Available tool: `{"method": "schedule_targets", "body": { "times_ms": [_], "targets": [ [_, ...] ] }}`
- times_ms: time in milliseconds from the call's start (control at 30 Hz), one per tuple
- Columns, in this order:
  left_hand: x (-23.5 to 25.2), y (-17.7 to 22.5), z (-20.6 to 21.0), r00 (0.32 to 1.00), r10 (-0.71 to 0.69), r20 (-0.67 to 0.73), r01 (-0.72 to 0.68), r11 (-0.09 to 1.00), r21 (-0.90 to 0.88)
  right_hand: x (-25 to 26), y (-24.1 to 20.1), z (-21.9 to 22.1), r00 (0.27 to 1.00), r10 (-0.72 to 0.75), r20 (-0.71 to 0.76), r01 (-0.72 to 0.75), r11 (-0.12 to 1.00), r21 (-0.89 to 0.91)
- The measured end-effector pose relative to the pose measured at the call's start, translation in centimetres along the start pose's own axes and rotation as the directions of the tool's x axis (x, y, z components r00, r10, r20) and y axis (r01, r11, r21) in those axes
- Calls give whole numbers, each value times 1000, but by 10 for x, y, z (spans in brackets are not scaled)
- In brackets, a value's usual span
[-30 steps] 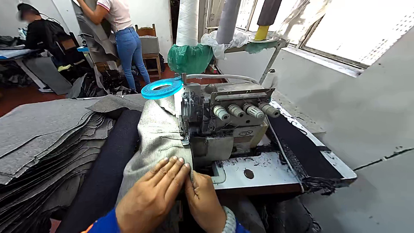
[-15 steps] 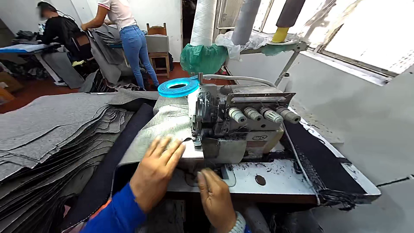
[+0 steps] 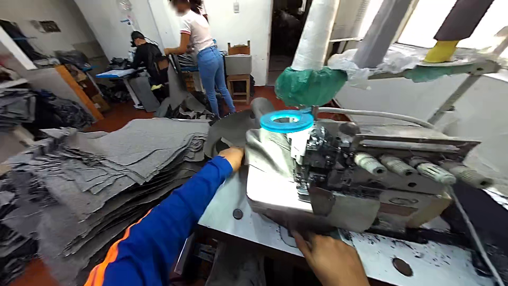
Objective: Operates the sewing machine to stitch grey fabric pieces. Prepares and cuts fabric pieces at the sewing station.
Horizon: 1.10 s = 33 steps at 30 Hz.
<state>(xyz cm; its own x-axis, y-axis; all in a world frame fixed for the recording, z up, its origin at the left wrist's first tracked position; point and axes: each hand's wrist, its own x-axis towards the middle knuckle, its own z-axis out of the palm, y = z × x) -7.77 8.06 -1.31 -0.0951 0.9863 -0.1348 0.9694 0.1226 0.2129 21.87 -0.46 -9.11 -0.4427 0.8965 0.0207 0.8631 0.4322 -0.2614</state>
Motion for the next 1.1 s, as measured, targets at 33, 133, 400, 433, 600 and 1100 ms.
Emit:
{"method": "schedule_targets", "body": {
  "times_ms": [33,133,400,433,600,1100],
  "targets": [
    [-25,-7,-25,999,-32,-15,33,996,79,-1,1,-1,1000,-1,20,1,1000,7],
    [-131,-60,-91,944,-209,-257,257,951,171,-1,2,0,999,-45,-23,45,999,8],
    [-222,-139,-142,858,-293,-422,423,869,257,-11,10,16,878,-221,-424,268,962,55],
    [-220,-131,-146,850,-256,-460,421,856,301,-14,14,20,826,-231,-514,329,938,108],
    [-222,-18,-87,771,225,-595,110,874,473,-58,-24,8,864,-174,-472,470,615,633],
    [-199,30,-26,730,585,-353,-340,760,554,4,-72,-41,958,240,-157,164,-11,986]
  ]
}}
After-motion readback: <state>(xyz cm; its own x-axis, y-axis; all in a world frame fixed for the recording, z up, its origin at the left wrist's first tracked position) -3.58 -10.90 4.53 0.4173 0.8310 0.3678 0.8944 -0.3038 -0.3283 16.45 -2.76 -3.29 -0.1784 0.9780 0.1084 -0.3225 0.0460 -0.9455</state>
